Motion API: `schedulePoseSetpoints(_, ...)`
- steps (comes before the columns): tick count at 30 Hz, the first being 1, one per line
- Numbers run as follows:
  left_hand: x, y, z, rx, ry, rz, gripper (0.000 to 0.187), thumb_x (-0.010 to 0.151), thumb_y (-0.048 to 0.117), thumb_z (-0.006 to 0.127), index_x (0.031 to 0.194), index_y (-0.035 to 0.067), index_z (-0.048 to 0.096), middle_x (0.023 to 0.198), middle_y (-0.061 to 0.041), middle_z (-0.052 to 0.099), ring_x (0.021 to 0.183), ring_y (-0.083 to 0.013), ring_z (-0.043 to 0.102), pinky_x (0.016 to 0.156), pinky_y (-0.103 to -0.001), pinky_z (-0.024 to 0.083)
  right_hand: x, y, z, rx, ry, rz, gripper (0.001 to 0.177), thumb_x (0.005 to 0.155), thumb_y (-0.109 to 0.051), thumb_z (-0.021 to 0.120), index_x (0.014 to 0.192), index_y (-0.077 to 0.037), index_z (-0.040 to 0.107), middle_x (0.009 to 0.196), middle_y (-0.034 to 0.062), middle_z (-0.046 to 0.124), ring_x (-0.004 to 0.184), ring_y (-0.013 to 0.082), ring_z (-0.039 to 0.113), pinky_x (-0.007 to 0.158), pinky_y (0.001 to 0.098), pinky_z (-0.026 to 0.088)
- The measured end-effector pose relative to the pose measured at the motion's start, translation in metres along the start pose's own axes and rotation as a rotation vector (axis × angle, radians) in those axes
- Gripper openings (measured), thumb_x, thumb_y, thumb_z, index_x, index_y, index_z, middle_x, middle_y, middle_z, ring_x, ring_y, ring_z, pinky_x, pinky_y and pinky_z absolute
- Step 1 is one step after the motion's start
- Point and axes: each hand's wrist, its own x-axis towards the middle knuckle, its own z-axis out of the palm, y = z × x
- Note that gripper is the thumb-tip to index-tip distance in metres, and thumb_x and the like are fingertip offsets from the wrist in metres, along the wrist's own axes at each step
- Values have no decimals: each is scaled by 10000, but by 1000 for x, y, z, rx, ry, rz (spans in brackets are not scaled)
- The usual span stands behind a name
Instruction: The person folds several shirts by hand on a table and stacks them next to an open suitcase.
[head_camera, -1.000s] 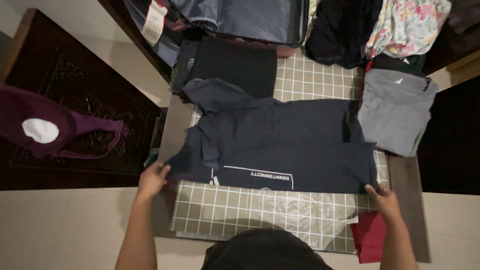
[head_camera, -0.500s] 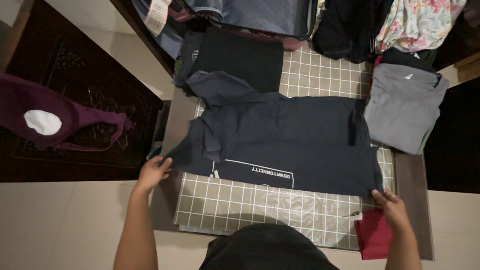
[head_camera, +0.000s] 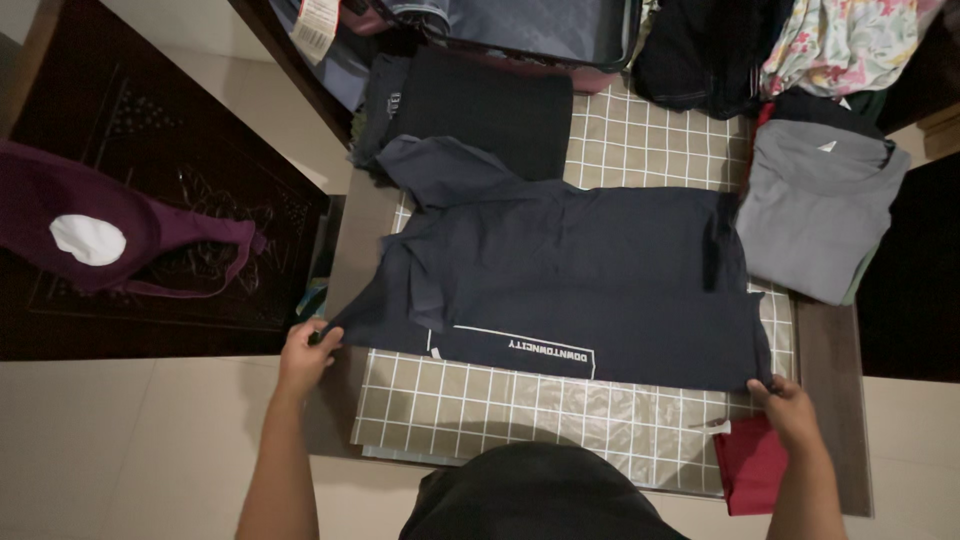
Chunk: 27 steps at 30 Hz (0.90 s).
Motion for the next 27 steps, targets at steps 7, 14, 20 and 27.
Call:
schedulePoseSetpoints(7,5,-11,9,-86,41,65,363,859,264,824,1020,-26,675,1155,-96,567,826,-194,734,632,-313,611,-12,3,3,-67,2,37,640,923,-344,772,1380,86,641,1253,292,705,1191,395,664,1026,510,460)
schedulePoseSetpoints(14,-2,-2,11,91,136,86,357,835,269,834,1010,-10,696,1139,-97,584,794,-193,738,642,-315,642,-11,5,6,-308,82,-49,553,893,-331,803,1257,78,724,1230,277,719,1118,407,704,1001,483,530)
schedulePoseSetpoints(20,-2,-7,15,179,191,117,370,852,306,842,990,-14,719,1100,-134,622,737,-225,732,646,-337,618,-9,8,10,-261,118,-66,623,814,-321,831,1276,63,666,1224,286,711,1139,403,697,995,473,526)
schedulePoseSetpoints(27,1,-5,17,235,219,82,405,845,297,848,1058,-20,714,1187,-145,603,720,-248,736,650,-347,613,-10,14,6,-293,66,-175,569,804,-241,826,1269,73,725,1296,287,653,1176,409,673,1042,443,503)
